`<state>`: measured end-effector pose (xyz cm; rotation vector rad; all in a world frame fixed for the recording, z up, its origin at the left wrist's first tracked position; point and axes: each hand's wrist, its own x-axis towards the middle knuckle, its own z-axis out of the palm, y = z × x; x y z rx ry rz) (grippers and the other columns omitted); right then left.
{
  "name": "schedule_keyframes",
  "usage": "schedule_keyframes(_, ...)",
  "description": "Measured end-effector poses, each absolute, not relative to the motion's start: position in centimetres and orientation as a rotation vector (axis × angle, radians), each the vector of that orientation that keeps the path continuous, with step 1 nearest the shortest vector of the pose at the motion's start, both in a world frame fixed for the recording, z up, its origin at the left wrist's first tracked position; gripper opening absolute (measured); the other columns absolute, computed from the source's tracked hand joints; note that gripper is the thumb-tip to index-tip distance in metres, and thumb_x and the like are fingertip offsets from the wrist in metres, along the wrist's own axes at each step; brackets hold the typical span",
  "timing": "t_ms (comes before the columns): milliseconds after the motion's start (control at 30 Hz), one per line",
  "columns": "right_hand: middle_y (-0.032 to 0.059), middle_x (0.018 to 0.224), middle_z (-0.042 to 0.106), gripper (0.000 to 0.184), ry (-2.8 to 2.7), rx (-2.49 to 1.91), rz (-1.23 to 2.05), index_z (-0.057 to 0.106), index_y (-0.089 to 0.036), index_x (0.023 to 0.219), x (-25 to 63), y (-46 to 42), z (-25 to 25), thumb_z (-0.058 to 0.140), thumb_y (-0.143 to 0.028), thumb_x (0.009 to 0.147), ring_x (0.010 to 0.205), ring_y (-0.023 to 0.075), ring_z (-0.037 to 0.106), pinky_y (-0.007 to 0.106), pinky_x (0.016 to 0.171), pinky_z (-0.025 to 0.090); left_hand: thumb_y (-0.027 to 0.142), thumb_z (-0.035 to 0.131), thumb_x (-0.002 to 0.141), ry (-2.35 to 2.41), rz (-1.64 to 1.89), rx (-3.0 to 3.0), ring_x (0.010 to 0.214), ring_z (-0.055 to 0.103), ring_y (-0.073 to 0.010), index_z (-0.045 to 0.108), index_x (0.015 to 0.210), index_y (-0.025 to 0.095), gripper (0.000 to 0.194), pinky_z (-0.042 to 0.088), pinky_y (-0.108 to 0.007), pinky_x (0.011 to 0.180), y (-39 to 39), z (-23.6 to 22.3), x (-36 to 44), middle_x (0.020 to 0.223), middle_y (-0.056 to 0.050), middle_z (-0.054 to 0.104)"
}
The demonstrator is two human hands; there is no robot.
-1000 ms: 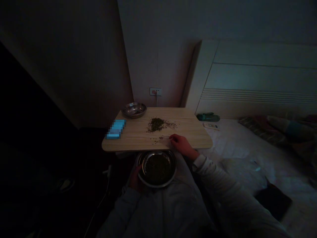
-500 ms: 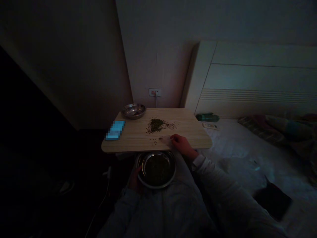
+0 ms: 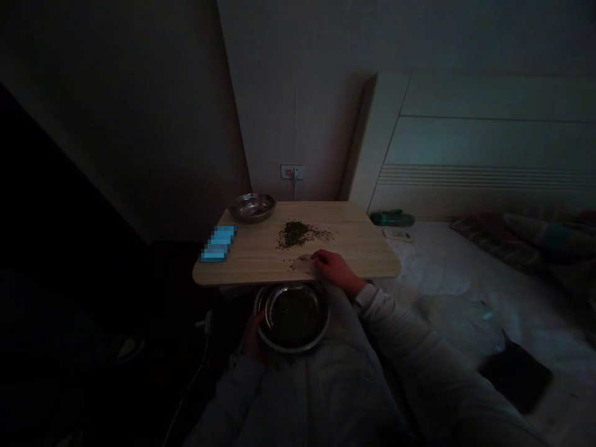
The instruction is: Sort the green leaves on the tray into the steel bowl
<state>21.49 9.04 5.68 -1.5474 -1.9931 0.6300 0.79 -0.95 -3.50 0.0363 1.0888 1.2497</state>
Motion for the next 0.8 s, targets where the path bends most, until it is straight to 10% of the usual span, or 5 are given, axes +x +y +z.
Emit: schedule_keyframes(800,0.0047,0.08,0.067,0.025,-1.998,-1.551,0.656,0.068,-0.013,0.097,20.3,9.9,5.9,0.05,-0.015,0.078,0.071,0.0144,0.055,0.025,0.068,0.04,0.022,0.061,0.072,1.102,1.286,0.042,0.087,0.069,-0.025,0.069,0.07,0.02,0.009,0.052,-0.039,0.085,-0.8,-4.5,0.3,0.069,-0.006,0.074)
